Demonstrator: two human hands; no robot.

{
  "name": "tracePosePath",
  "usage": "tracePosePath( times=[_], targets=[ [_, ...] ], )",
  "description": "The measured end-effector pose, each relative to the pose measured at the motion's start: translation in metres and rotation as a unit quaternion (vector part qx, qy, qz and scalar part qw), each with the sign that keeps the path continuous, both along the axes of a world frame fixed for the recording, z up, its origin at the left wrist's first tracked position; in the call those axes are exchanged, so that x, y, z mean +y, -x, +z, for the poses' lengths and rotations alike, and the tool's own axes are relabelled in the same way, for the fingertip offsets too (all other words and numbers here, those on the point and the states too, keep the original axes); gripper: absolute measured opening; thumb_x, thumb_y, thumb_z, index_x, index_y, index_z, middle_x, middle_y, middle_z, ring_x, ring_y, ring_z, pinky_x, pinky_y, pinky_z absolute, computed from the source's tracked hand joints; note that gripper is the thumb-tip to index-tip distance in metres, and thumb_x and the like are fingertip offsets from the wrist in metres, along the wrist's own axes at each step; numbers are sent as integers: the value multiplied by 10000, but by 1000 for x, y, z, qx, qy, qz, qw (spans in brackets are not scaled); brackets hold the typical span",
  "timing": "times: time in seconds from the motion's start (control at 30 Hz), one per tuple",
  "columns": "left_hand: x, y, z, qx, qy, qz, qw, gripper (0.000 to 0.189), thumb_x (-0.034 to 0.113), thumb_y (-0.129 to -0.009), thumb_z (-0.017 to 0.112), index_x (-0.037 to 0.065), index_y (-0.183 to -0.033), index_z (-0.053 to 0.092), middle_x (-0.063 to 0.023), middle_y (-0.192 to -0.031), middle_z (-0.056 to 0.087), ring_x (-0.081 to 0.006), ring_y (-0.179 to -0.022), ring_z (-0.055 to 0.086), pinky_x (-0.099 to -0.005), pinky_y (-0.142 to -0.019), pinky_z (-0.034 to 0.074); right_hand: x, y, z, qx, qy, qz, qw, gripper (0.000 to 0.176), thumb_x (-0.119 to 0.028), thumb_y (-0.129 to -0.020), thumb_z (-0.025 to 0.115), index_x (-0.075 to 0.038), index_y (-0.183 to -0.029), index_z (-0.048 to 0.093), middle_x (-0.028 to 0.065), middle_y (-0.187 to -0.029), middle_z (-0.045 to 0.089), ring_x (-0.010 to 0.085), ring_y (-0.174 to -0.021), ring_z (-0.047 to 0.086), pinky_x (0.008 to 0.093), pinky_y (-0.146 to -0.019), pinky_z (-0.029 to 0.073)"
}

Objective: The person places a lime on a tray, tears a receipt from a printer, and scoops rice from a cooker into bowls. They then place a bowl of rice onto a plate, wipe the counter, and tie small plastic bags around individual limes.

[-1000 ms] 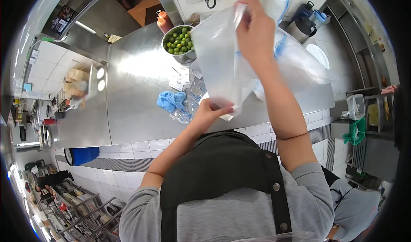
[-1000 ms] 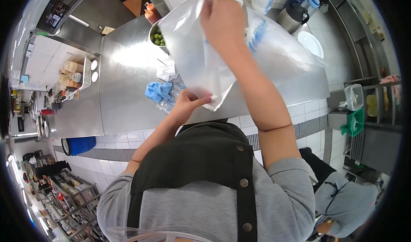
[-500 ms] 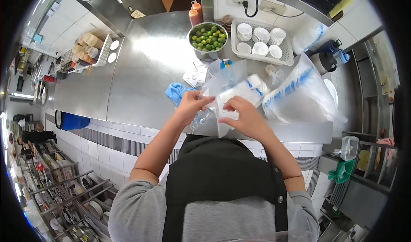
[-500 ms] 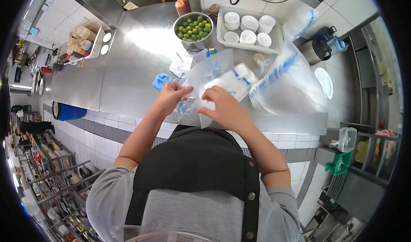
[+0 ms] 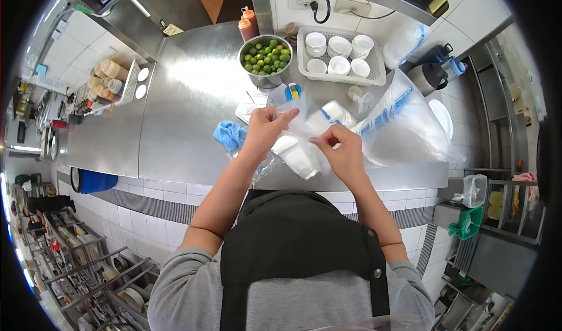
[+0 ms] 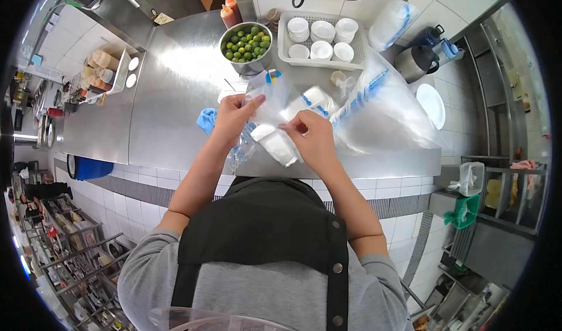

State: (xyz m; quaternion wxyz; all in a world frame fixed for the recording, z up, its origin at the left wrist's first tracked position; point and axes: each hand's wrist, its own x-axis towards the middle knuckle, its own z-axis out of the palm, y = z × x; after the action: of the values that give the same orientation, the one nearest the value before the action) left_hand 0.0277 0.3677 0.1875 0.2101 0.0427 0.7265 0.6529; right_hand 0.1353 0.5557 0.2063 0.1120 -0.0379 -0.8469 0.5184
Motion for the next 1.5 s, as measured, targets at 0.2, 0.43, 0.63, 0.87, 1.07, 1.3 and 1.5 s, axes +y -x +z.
tracePosePath(
  times=[0.2, 0.43, 0.63, 0.87, 1.07, 1.3, 1.5],
  targets=[
    [2, 6, 5, 47, 25, 43, 998, 384, 317, -894, 751, 8, -712, 615, 38, -552, 513, -35, -501, 392, -242, -469, 282, 26, -6, -5, -80, 179, 114, 974, 379, -185, -869, 787, -91, -655, 488, -64, -622, 457, 25, -501, 344, 256, -456, 253],
    [-25, 4, 48, 106, 29, -288, 951, 222, 61, -840, 763, 49, -1001, 612, 88, -559, 499, 9, -500, 356, -230, -472, 220, 37, -1, -3, -55, 260, 6, 964, 107, -131, -930, 693, -70, -923, 605, -37, -757, 537, 53, -673, 470, 233, -614, 391],
    [-11, -6, 39, 86, 17, -205, 975, 206, 86, -866, 764, 63, -951, 578, 102, -561, 465, 15, -506, 349, -217, -473, 210, 27, -10, 62, 164, -4, 28, 986, 282, -122, -878, 719, -36, -1128, 620, 101, -979, 623, 242, -889, 609, 336, -809, 477],
    [1, -8, 42, 6, -79, -51, 996, 137, 103, -929, 700, 70, -950, 568, 83, -607, 473, -5, -532, 393, -215, -482, 270, -6, -21, 39, 2, -250, 87, 964, 324, -151, -865, 699, -32, -1101, 511, 178, -932, 644, 380, -883, 618, 455, -842, 464],
    [7, -16, 93, 381, -141, 23, 913, 185, 105, -871, 743, 69, -997, 613, -56, -940, 603, -146, -834, 568, -323, -806, 470, 12, -31, 39, -47, -238, 164, 956, 188, -174, -901, 651, -54, -974, 527, 146, -802, 652, 371, -801, 619, 440, -812, 459],
    [32, -23, 131, 591, 113, -394, 694, 303, 304, -782, 815, 74, -928, 682, -51, -828, 660, -221, -788, 643, -423, -926, 491, 66, -69, 101, 5, -89, 115, 989, 259, -218, -820, 784, -32, -871, 610, 66, -717, 625, 201, -581, 557, 320, -588, 439],
    [62, -8, 135, 176, -231, -500, 816, 93, 66, -853, 691, -26, -844, 695, -74, -697, 652, -176, -604, 596, -380, -716, 502, 140, -136, 106, -66, 91, -2, 994, 284, -203, -794, 832, -22, -785, 613, -22, -641, 558, 37, -566, 474, 229, -497, 348]
  ],
)
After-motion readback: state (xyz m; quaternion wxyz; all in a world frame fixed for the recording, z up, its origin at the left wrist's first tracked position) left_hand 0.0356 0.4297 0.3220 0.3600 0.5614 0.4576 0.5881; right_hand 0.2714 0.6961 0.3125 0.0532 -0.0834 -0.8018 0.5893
